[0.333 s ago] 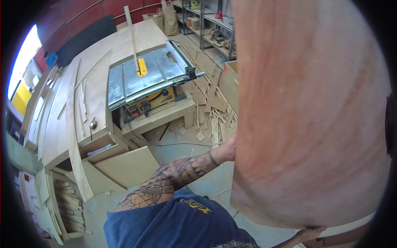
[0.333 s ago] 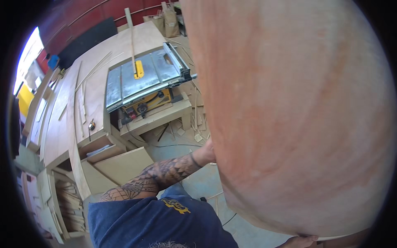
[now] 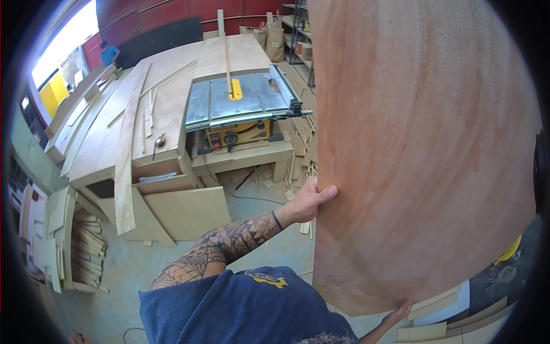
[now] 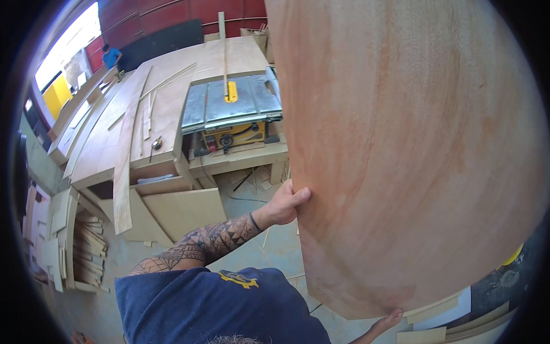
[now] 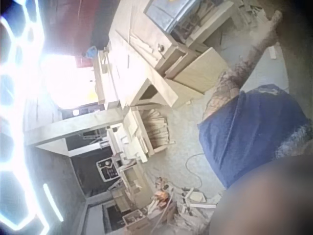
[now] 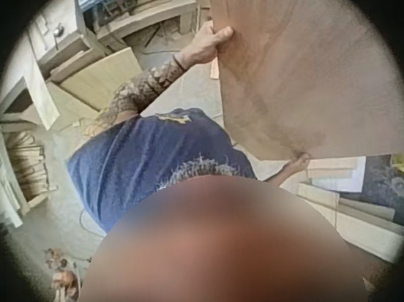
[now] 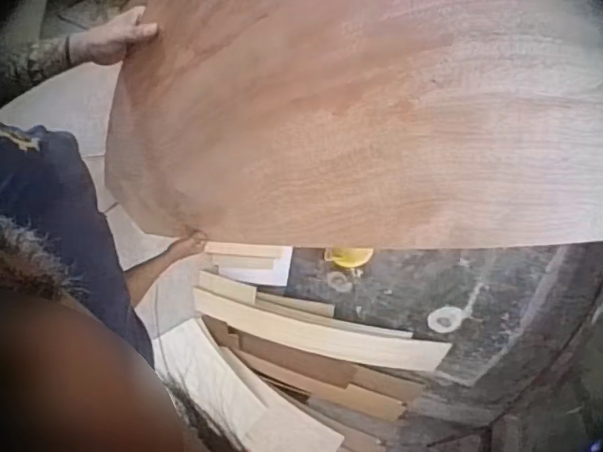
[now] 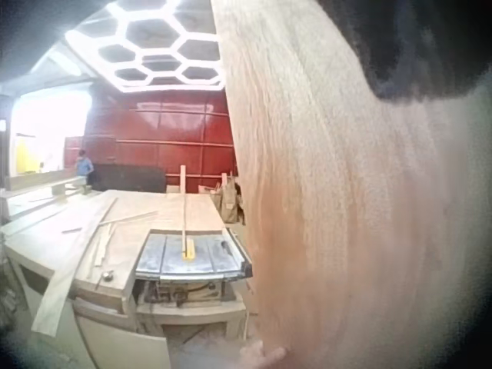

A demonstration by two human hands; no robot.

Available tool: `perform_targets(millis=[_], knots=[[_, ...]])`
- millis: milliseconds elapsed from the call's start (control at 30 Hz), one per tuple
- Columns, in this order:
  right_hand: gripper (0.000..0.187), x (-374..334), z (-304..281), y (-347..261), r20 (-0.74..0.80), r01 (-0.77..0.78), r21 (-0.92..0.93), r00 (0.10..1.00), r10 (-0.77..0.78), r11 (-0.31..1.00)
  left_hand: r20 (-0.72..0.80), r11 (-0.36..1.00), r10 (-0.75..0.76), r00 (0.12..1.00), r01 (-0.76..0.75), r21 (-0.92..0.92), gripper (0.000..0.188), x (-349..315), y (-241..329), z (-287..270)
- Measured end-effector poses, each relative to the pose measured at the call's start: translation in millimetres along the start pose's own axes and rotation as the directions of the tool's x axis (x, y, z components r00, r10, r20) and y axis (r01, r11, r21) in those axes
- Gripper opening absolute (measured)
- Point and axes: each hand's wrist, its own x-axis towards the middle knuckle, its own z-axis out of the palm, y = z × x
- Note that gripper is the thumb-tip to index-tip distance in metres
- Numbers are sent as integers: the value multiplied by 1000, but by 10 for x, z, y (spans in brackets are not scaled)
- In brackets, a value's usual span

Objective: Cutting large wood panels using a table saw and a tape measure.

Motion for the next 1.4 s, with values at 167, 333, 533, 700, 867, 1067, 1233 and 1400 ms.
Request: perform_targets(millis=[167, 333, 533, 700, 867, 1067, 1233, 1400], knots=[[74, -98, -171, -9, -54, 40, 75, 998, -36, 996, -2, 998, 6, 1000, -6, 66, 68, -663, 285, 288], [83, 6, -996, -183, 45, 74, 127, 996, -81, 989, -19, 990, -24, 1000, 27, 138, 65, -1544, 544, 696], [73, 88, -1576, -393, 141, 191, 57, 970, -197, 980, -106, 996, -13, 994, 3, -93, 65, -2455, 260, 1083], [68, -107, -2102, -201, 267, 200, 38, 942, -203, 979, -259, 974, -74, 963, 14, -228, 63, -3330, -135, 1460], [65, -314, -2200, 97, 141, 240, -161, 966, -219, 957, -417, 949, -144, 897, 5, -317, 61, -3879, -734, 1920], [73, -409, -2699, 762, 151, 99, -407, 988, -40, 908, -582, 928, -257, 771, 29, -371, 58, -4386, -1748, 2306], [74, -432, -2787, 994, 219, 46, -591, 970, 105, 805, -619, 913, -330, 713, 72, -403, 63, -4473, -2126, 2402], [73, -452, -2513, 773, 314, 19, -619, 922, 225, 785, -621, 926, -313, 719, 86, -367, 62, -4428, -2319, 1927]])
